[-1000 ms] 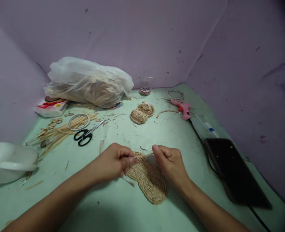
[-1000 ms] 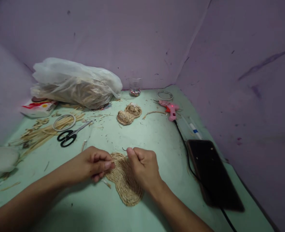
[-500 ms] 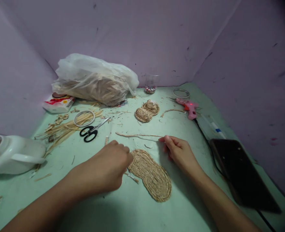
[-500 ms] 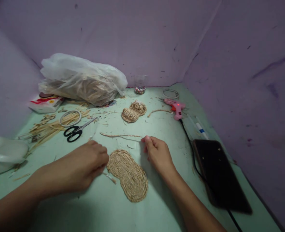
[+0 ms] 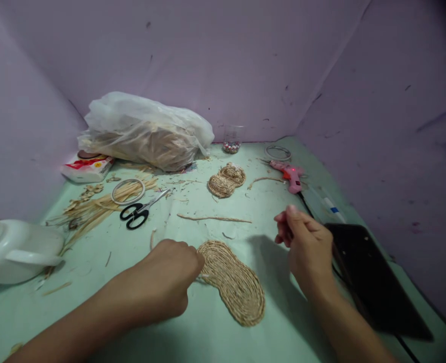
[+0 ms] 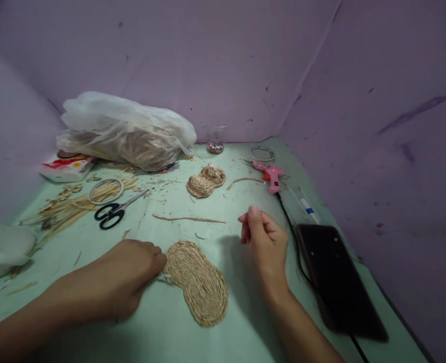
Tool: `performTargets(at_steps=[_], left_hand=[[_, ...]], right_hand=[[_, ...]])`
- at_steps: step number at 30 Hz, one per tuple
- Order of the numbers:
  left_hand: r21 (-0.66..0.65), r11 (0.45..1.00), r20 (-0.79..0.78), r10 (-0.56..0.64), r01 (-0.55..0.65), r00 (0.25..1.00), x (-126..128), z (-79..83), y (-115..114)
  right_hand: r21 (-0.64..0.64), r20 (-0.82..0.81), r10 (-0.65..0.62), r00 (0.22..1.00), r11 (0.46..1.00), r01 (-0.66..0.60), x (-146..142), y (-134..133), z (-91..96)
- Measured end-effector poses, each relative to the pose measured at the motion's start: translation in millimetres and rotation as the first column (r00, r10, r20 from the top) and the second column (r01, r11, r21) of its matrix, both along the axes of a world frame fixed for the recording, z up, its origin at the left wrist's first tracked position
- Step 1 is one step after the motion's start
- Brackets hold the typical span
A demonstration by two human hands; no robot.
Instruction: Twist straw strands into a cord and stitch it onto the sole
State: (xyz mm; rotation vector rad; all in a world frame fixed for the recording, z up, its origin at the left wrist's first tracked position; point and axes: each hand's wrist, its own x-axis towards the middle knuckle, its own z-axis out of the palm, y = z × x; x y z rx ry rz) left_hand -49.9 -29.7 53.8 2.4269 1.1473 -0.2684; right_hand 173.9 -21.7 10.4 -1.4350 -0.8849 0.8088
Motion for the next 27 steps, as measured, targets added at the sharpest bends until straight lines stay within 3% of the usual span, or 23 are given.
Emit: performTargets(at_steps=[2, 4, 7, 9, 12, 19, 23, 27], left_hand=[[-0.154, 0.969, 0.103, 0.213, -0.196, 0.972, 0.9, 10.3, 0.1], [-0.361, 0.872, 0.212, 0.422, -0.330, 0.882, 5.0, 14.2, 1.1], [-0.611, 0.715, 0.303, 0.608, -0.340, 0.734, 14.4, 5.5, 4.3], [-0.698, 0.645, 0.319, 0.668, -0.310, 0.673, 20.2, -4.5, 6.5], [-0.746, 0.589, 0.311, 0.720, -0.309, 0.621, 25.2, -15.3, 8.9], [-0.787, 0.527, 0.259, 0.754, -0.321, 0.603, 25.7, -18.2, 10.3], [-0.745, 0.591, 0.311, 0.717, -0.308, 0.623, 26.8, -22.5, 7.8], [-0.678, 0.671, 0.431, 0.694, -0.300, 0.577, 27.9, -31.2, 4.4]], right_hand=[[0.032, -0.125, 0.052, 0.991, 0.998, -0.049, -2.9, -2.6, 3.4], [-0.022, -0.210, 0.215, 0.954, 0.974, -0.225, -9.7, -6.0, 3.3], [-0.133, -0.420, 0.463, 0.781, 0.820, -0.557, -24.0, -12.3, -1.9], [-0.140, -0.539, 0.495, 0.681, 0.745, -0.652, -32.2, -15.9, -6.3], [-0.119, -0.592, 0.487, 0.642, 0.736, -0.667, -38.0, -18.4, -10.7], [-0.157, -0.512, 0.458, 0.727, 0.782, -0.603, -39.4, -16.5, -10.2], [-0.205, -0.462, 0.447, 0.766, 0.786, -0.583, -41.2, -16.6, -11.7], [-0.227, -0.440, 0.468, 0.767, 0.768, -0.599, -44.1, -18.8, -12.2]])
